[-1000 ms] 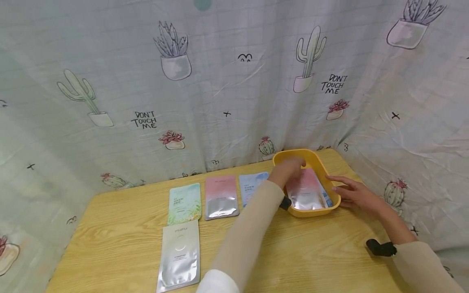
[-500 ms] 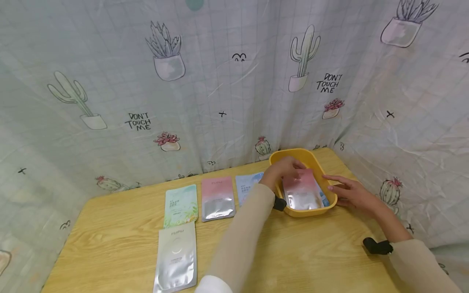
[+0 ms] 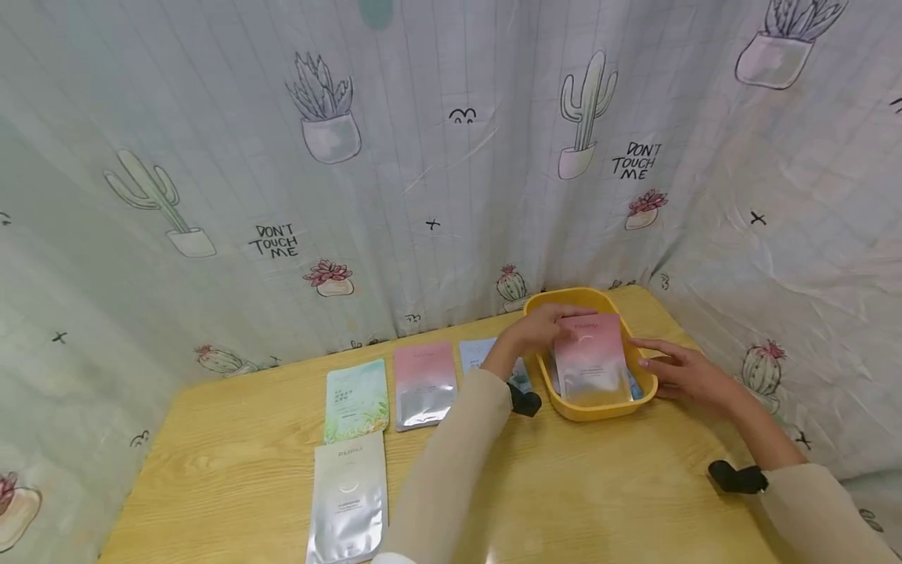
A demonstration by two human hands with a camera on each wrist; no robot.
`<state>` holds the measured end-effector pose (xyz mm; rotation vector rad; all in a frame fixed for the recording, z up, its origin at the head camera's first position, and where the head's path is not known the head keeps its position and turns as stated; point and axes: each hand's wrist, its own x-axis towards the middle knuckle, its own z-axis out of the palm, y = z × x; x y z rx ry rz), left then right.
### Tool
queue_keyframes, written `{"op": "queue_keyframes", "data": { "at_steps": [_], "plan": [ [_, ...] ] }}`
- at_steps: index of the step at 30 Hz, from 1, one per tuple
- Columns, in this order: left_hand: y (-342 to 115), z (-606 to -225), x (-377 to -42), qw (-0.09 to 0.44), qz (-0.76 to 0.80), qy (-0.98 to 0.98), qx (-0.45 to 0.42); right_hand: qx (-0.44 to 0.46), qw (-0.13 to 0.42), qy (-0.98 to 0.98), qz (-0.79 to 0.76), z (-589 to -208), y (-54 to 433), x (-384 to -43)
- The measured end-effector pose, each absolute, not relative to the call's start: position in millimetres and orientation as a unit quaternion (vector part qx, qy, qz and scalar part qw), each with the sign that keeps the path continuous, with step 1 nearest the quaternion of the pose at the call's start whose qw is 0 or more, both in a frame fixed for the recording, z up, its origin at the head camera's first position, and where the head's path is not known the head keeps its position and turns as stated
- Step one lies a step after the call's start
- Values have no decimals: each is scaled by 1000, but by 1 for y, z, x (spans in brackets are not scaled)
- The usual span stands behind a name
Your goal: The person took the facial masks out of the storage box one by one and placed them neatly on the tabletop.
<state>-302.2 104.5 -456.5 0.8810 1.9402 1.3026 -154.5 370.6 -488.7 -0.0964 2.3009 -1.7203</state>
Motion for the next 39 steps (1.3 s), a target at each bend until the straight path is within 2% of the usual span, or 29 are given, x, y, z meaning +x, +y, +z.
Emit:
{"op": "queue_keyframes", "data": {
  "at_steps": [6,10,17,22,32,39],
  "plan": [
    [103,-470,-284,398,587,656,258,-23,140,787,-601,-499,372,-136],
    [99,-468,-275,417,604,634,245,-36,132,789,-599,-501,371,-136],
    [81,-460,-255,333,556,697,306,-35,132,788,-600,-497,370,-142],
    [74,-463,-240,333,614,664,269,-31,133,786,-602,-493,370,-143],
    [74,-473,-230,247,675,656,230,-29,136,782,-607,-493,368,-150],
    [73,-467,-227,195,553,743,323,-31,134,781,-609,-486,367,-153]
  ]
}}
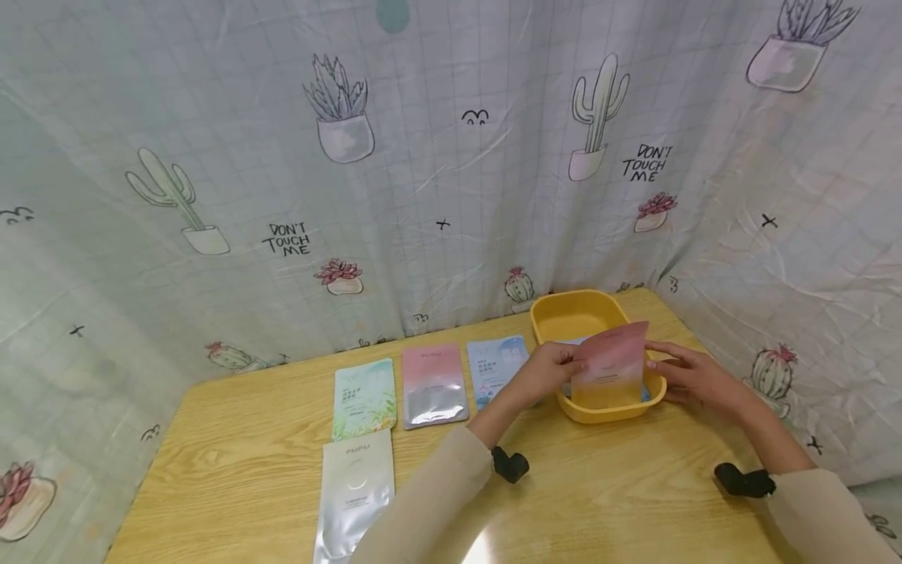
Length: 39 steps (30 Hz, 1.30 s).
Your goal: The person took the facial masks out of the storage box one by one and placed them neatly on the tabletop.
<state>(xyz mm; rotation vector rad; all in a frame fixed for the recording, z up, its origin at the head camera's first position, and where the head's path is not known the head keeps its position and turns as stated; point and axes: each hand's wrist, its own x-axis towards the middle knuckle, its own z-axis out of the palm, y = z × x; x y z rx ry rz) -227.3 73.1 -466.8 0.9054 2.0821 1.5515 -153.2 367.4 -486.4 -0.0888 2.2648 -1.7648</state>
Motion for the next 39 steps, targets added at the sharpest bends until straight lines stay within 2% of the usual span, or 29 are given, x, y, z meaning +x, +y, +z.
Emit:
{"op": "queue_keyframes", "data": {
  "at_steps": [9,17,26,31,39],
  "plan": [
    [73,-468,-225,189,640,710,227,-41,131,780,-610,-485,370,-156],
    [82,-470,-225,185,668,687,216,-55,127,763,-632,-483,377,-150],
    [87,-474,-227,191,796,566,99,-85,134,746,-647,-489,379,-148],
    [70,-461,-230,170,843,502,91,-61,133,758,-635,-490,375,-149],
    [10,-435,-239,133,862,482,84,-30,130,793,-594,-488,363,-152]
  ]
}}
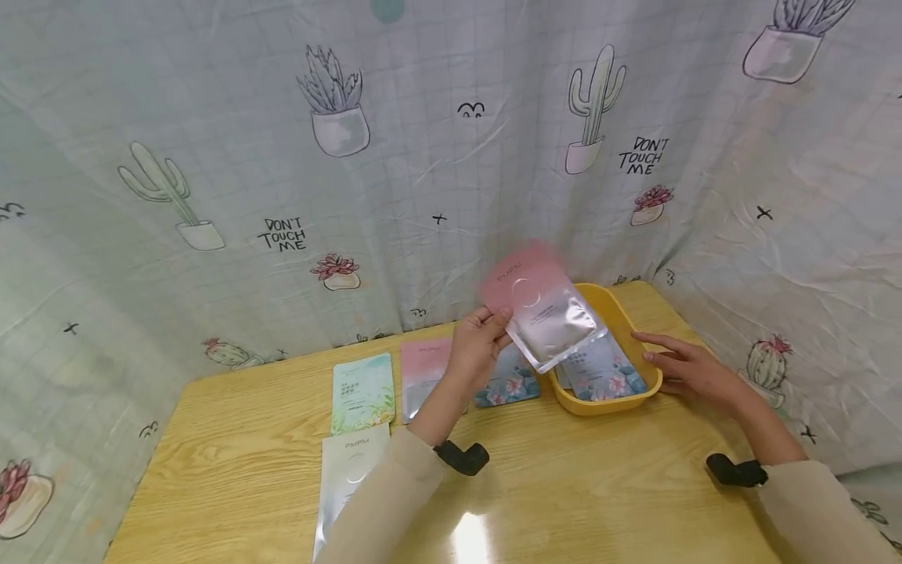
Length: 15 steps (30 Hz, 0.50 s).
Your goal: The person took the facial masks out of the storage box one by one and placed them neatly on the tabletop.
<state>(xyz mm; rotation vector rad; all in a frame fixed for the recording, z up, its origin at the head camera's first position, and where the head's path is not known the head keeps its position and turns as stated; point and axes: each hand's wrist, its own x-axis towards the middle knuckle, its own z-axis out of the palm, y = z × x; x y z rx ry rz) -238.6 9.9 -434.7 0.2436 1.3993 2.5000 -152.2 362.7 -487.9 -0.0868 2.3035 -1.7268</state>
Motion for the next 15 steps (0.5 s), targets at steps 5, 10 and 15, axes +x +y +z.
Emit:
{"op": "queue_keyframes", "data": {
  "at_steps": [5,10,15],
  "plan": [
    [-30,-433,-241,117,848,515,42,-21,134,805,-578,-490,363,-155],
    [-73,-437,-238,107,816,568,20,-21,137,799,-585,-490,364,-153],
    [-114,-441,-233,94,790,606,-2,-28,135,791,-595,-488,363,-154]
  ]
}}
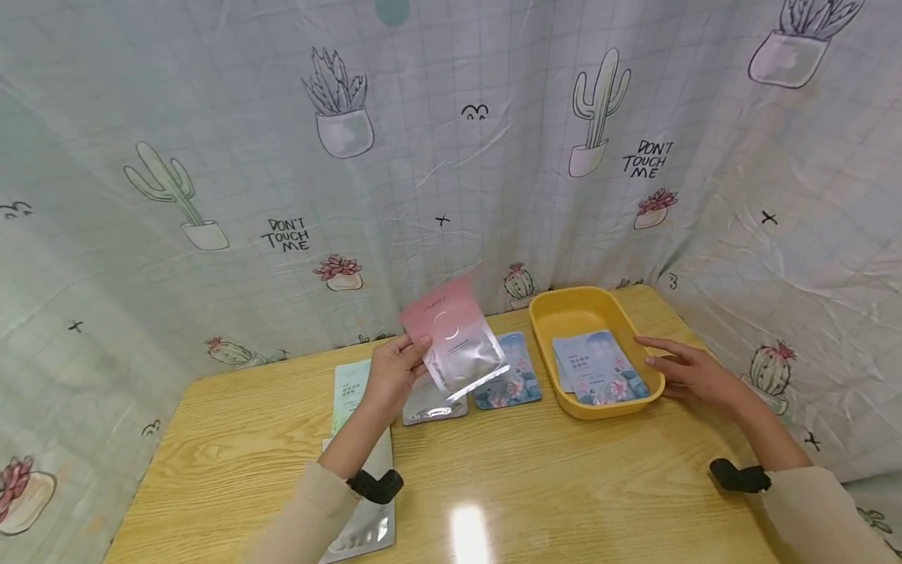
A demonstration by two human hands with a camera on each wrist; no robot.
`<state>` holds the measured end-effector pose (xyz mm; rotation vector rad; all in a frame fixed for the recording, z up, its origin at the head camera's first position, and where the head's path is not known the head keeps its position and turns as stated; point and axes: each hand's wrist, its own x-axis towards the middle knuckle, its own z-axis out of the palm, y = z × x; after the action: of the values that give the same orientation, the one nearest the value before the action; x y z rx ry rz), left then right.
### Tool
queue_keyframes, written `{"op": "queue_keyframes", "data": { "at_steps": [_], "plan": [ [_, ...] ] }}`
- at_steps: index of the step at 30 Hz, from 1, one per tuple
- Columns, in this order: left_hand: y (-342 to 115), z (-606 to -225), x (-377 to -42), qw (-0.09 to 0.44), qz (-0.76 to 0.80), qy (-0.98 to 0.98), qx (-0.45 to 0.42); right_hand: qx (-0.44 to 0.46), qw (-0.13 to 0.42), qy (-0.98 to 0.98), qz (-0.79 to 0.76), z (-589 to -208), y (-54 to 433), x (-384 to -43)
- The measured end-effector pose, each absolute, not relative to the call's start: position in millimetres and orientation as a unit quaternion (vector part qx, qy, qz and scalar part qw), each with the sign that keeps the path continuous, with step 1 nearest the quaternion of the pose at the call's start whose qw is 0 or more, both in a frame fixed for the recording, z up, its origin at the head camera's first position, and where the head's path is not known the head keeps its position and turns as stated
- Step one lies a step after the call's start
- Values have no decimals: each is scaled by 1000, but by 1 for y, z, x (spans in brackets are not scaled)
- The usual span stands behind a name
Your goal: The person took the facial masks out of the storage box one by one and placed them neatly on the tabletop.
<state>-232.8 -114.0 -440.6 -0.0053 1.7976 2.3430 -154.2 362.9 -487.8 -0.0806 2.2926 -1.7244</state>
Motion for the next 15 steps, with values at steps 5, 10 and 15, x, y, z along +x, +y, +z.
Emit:
{"op": "queue_keyframes", "data": {
  "at_steps": [5,10,15],
  "plan": [
    [-142,-443,-225,100,757,645,-28,-24,134,793,-594,-488,365,-152],
    [-161,-442,-215,108,738,665,-24,-23,133,793,-594,-489,365,-151],
    [-179,-441,-205,123,724,678,-36,-24,134,793,-594,-491,365,-152]
  ]
}}
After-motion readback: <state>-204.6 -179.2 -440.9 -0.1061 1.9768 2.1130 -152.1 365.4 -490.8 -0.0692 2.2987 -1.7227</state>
